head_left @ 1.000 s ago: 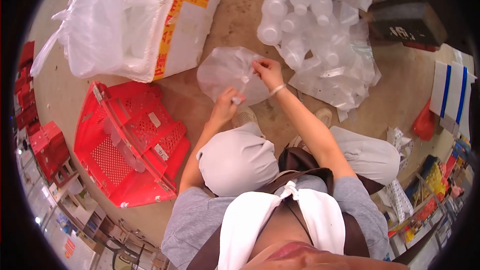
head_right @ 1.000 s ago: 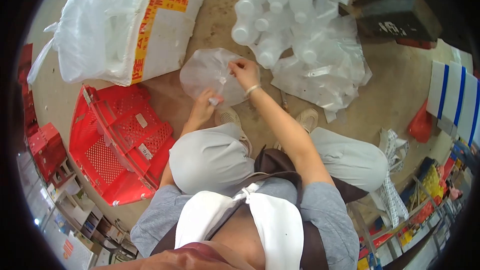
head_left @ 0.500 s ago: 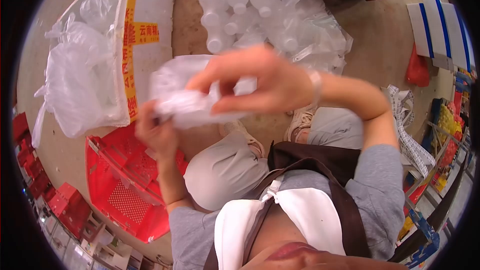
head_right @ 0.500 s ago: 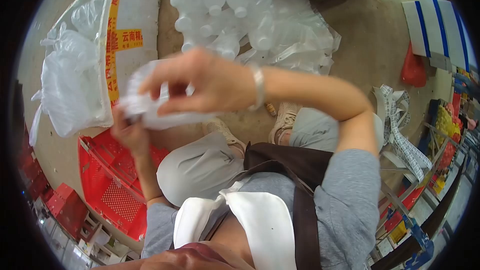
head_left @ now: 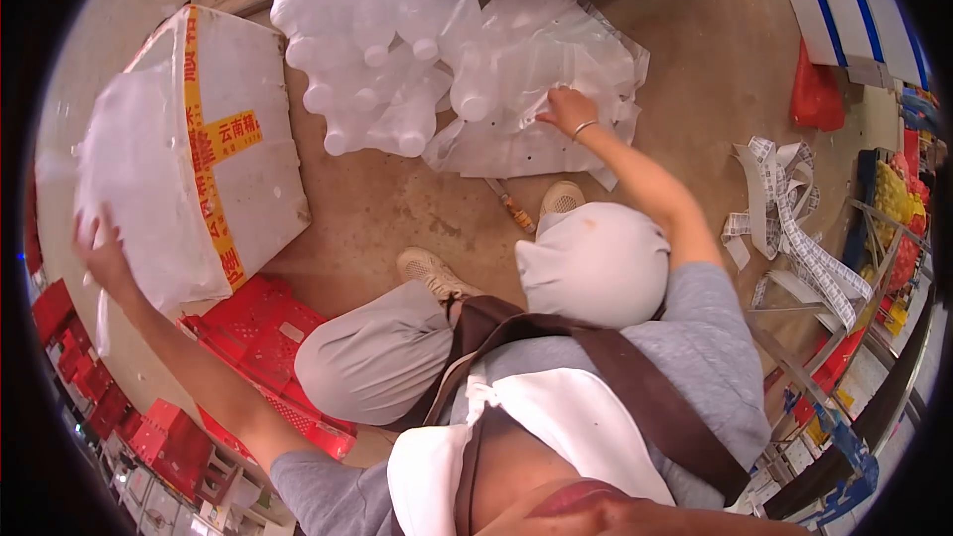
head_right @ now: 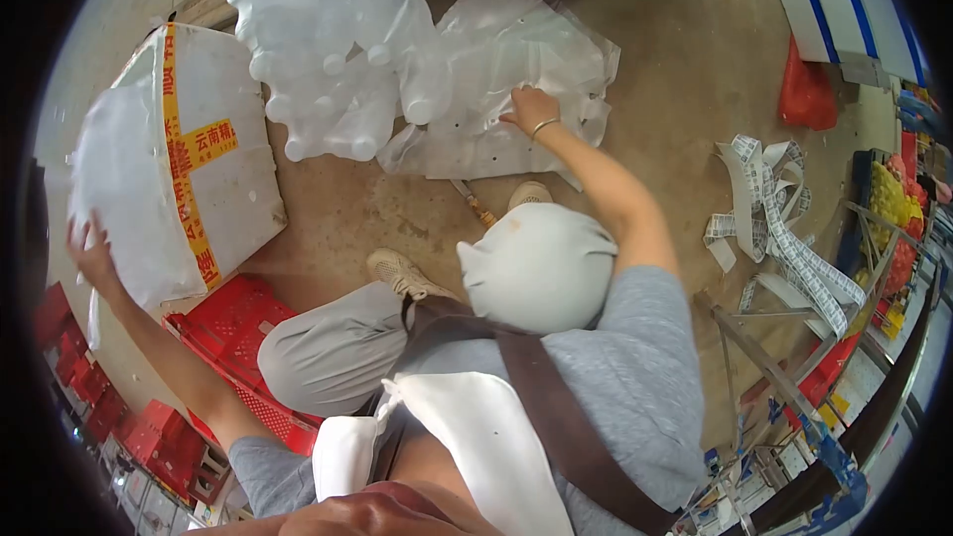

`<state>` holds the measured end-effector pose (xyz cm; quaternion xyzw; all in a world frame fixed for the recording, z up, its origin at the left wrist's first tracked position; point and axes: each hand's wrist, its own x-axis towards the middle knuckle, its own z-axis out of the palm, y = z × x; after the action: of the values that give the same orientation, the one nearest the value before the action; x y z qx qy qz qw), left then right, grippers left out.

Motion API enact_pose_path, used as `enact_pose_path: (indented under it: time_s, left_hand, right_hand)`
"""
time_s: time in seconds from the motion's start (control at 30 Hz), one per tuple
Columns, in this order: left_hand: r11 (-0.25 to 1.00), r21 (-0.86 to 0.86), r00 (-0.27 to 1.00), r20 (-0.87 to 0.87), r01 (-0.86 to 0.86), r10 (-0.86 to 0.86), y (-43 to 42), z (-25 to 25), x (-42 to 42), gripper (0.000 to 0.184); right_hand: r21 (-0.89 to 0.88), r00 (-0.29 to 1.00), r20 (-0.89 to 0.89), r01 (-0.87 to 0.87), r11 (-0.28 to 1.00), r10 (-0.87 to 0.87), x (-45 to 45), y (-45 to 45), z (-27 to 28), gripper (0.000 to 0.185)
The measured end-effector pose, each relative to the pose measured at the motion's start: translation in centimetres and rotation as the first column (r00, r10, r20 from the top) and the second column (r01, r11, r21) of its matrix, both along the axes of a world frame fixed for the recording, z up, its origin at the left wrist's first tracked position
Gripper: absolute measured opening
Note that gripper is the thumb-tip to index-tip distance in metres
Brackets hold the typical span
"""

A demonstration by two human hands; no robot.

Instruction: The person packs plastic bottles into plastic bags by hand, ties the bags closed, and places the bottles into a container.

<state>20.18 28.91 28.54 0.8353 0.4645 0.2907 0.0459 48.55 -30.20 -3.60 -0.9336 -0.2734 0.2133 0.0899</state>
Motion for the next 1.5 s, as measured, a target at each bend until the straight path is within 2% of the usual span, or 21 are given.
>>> enact_pose_path:
  time_s: [0.03, 0.1, 0.2, 0.23, 0.27, 0.33, 0.37, 0.4, 0.43, 0.5, 0.53, 0.6, 0.67, 0.77, 0.87, 0.97, 1.07, 1.17, 1.27, 1.37, 1.5]
  left_hand:
    - [0.990, 0.119, 0.951, -0.308, 0.081, -0.040, -2.5, -0.4, 1.4, 0.067]
    - [0.980, -0.064, 0.884, -0.425, 0.187, -0.196, -0.3, -2.9, 1.7, 0.072]
    - [0.952, 0.241, 0.757, -0.654, 0.191, 0.013, 1.7, -6.7, 1.9, 0.069]
    - [0.983, 0.168, 0.698, -0.694, -0.080, 0.175, -6.0, -3.1, 6.3, 0.061]
    - [0.983, 0.181, 0.773, -0.629, 0.039, 0.085, -9.7, -1.9, 8.1, 0.057]
    - [0.940, 0.220, 0.864, -0.488, 0.262, -0.126, -15.3, -1.4, 10.3, 0.048]
    - [0.802, 0.273, 0.833, -0.343, 0.531, -0.435, -18.6, -2.3, 11.8, 0.034]
    - [0.758, 0.040, 0.756, -0.133, 0.651, -0.641, -23.6, -3.4, 13.4, 0.024]
    - [0.702, -0.301, 0.719, -0.070, 0.645, -0.691, -29.2, -3.7, 14.5, 0.023]
    - [0.289, -0.740, 0.604, 0.195, 0.608, -0.772, -35.6, -10.1, 15.4, 0.021]
    - [0.065, -0.812, 0.537, 0.321, 0.580, -0.780, -38.4, -13.9, 15.6, 0.022]
    - [-0.044, -0.840, 0.486, 0.355, 0.541, -0.799, -42.7, -22.2, 16.6, 0.028]
    - [0.078, -0.885, 0.623, 0.258, 0.459, -0.739, -45.7, -27.7, 19.4, 0.033]
    - [0.624, -0.624, 0.765, -0.063, 0.471, -0.641, -49.1, -32.4, 20.6, 0.035]
    - [0.581, -0.658, 0.686, -0.133, 0.479, -0.716, -49.0, -36.1, 19.6, 0.030]
    - [0.469, -0.745, 0.636, -0.080, 0.473, -0.768, -47.6, -35.7, 18.7, 0.019]
    - [0.362, -0.778, 0.553, -0.023, 0.513, -0.833, -46.5, -33.4, 17.5, 0.016]
    - [0.309, -0.796, 0.556, 0.042, 0.521, -0.830, -43.5, -30.9, 14.9, 0.015]
    - [0.206, -0.862, 0.592, 0.128, 0.463, -0.795, -41.2, -28.0, 12.3, 0.014]
    - [0.069, -0.949, 0.685, 0.169, 0.307, -0.709, -40.8, -25.6, 12.7, 0.014]
    - [0.170, -0.860, 0.639, 0.212, 0.482, -0.739, -42.0, -25.9, 13.0, 0.015]
  right_hand:
    - [0.002, 0.999, 0.045, 0.022, 1.000, -0.022, -0.5, 0.1, -1.0, 0.034]
    - [0.042, 0.995, 0.092, 0.029, 0.999, -0.033, -0.7, -0.2, -2.7, 0.031]
    - [0.145, 0.995, 0.048, 0.080, 0.986, -0.088, 0.1, -1.7, -3.8, 0.023]
    - [0.173, 0.988, -0.008, 0.156, 0.972, -0.157, 0.4, -2.2, -3.3, 0.021]
    - [0.189, 0.972, -0.075, 0.234, 0.954, -0.224, 0.0, -2.6, -2.7, 0.019]
    - [0.281, 0.981, 0.135, 0.094, 0.955, -0.137, -0.8, -3.0, -1.3, 0.016]
    - [0.316, 0.966, 0.241, 0.016, 0.949, -0.097, -1.2, -3.1, -0.9, 0.014]
    - [0.258, 0.982, 0.168, 0.040, 0.965, -0.085, -1.3, -3.2, -1.2, 0.014]
    - [0.200, 0.992, 0.098, 0.057, 0.978, -0.078, -1.2, -3.2, -1.8, 0.014]
    - [0.177, 0.995, 0.040, 0.087, 0.980, -0.096, -0.7, -3.3, -3.2, 0.015]
    - [0.213, 0.992, 0.047, 0.105, 0.971, -0.117, -0.6, -3.6, -4.0, 0.016]
    - [0.261, 0.983, 0.071, 0.144, 0.954, -0.168, -0.2, -4.6, -4.5, 0.018]
    - [0.296, 0.967, 0.110, 0.190, 0.936, -0.231, -0.1, -5.8, -4.4, 0.022]
    - [0.230, 0.917, 0.164, 0.323, 0.918, -0.364, -0.3, -7.9, -1.9, 0.043]
    - [0.003, 0.934, 0.068, 0.351, 0.937, -0.350, -0.3, -9.8, -1.3, 0.074]
    - [-0.217, 0.980, -0.060, 0.174, 0.961, -0.191, 0.4, -12.7, -1.9, 0.088]
    - [-0.335, 0.991, 0.043, 0.135, 0.932, -0.127, 0.7, -14.0, -1.5, 0.091]
    - [-0.270, 0.936, 0.063, 0.350, 0.897, -0.346, 1.7, -17.0, -0.5, 0.084]
    - [-0.273, 0.944, 0.119, 0.330, 0.904, -0.309, 2.6, -19.0, -1.9, 0.072]
    - [0.166, 0.988, 0.155, -0.007, 0.986, -0.019, 1.4, -14.2, -0.3, 0.060]
    - [0.191, 0.981, 0.108, 0.141, 0.971, -0.163, 0.2, -12.4, -1.5, 0.039]
